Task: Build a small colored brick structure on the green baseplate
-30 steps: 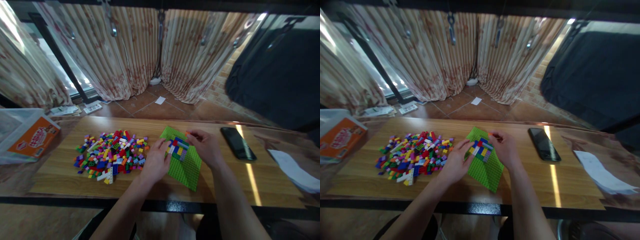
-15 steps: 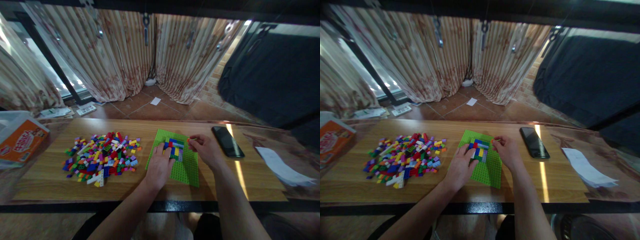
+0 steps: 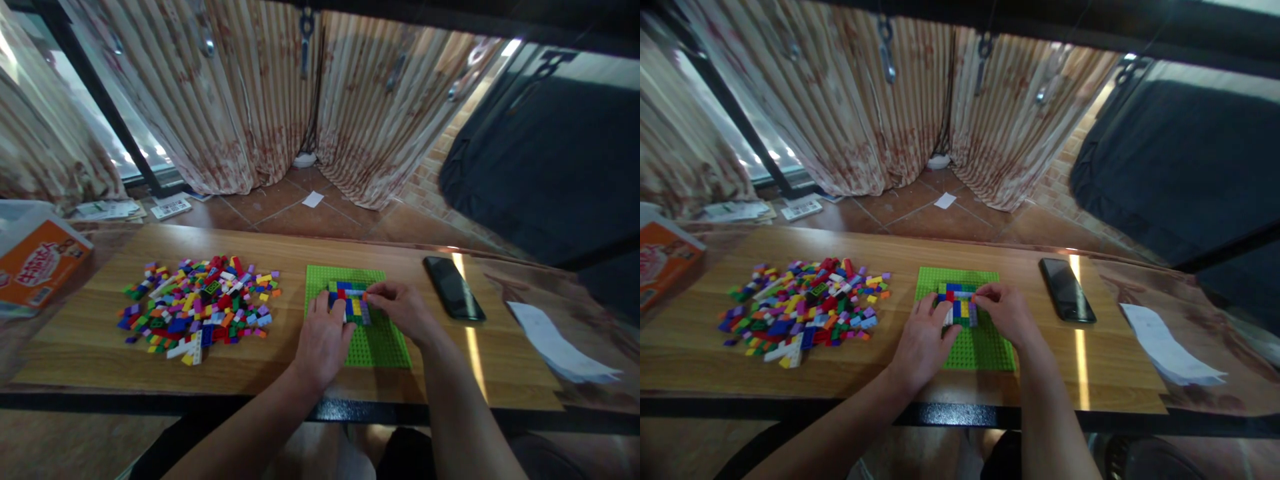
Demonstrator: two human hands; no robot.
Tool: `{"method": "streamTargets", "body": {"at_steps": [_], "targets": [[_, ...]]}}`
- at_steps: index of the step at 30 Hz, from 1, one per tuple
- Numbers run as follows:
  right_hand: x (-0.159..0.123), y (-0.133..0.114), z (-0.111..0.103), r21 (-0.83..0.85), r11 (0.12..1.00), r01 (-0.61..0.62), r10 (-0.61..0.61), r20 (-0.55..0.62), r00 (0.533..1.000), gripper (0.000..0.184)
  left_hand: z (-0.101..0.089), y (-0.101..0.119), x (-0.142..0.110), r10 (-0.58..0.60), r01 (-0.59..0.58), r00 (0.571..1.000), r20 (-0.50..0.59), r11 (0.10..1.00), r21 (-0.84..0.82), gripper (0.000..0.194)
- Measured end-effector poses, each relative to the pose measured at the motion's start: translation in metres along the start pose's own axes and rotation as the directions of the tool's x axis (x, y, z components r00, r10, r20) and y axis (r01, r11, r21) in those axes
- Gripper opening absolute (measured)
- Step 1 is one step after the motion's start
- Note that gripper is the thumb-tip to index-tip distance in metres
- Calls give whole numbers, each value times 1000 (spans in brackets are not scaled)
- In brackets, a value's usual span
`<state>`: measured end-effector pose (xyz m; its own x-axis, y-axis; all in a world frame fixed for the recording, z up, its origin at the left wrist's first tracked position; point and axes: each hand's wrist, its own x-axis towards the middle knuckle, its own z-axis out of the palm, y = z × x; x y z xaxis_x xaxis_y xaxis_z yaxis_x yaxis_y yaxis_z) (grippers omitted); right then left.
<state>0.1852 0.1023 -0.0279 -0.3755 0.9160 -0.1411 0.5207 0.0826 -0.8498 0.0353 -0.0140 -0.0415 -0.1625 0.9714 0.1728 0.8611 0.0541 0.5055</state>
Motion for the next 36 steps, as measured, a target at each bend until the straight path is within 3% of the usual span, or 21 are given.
{"method": "streamTargets", "body": {"at_steps": [7,15,22,29,36], "targets": [[-1,-3,-1,8,999,-42,42,-9,999,22,-2,-1,0,5,-5,1000,16,1000,-11,32],[-2,-5,-2,-96,995,19,-21,-22,1000,17,-5,1,1,-6,8,998,61,999,-33,33],[3,-4,5,-62,998,26,-30,-67,997,22,-7,0,0,-7,9,997,74,1000,-24,33],[7,3,4,-21,1000,-22,21,-51,998,23,-5,-1,0,5,-3,998,67,1000,-17,33],[9,-3,3,33,996,-81,82,-14,997,13,-5,-1,-1,5,-3,999,52,999,-39,29]]}}
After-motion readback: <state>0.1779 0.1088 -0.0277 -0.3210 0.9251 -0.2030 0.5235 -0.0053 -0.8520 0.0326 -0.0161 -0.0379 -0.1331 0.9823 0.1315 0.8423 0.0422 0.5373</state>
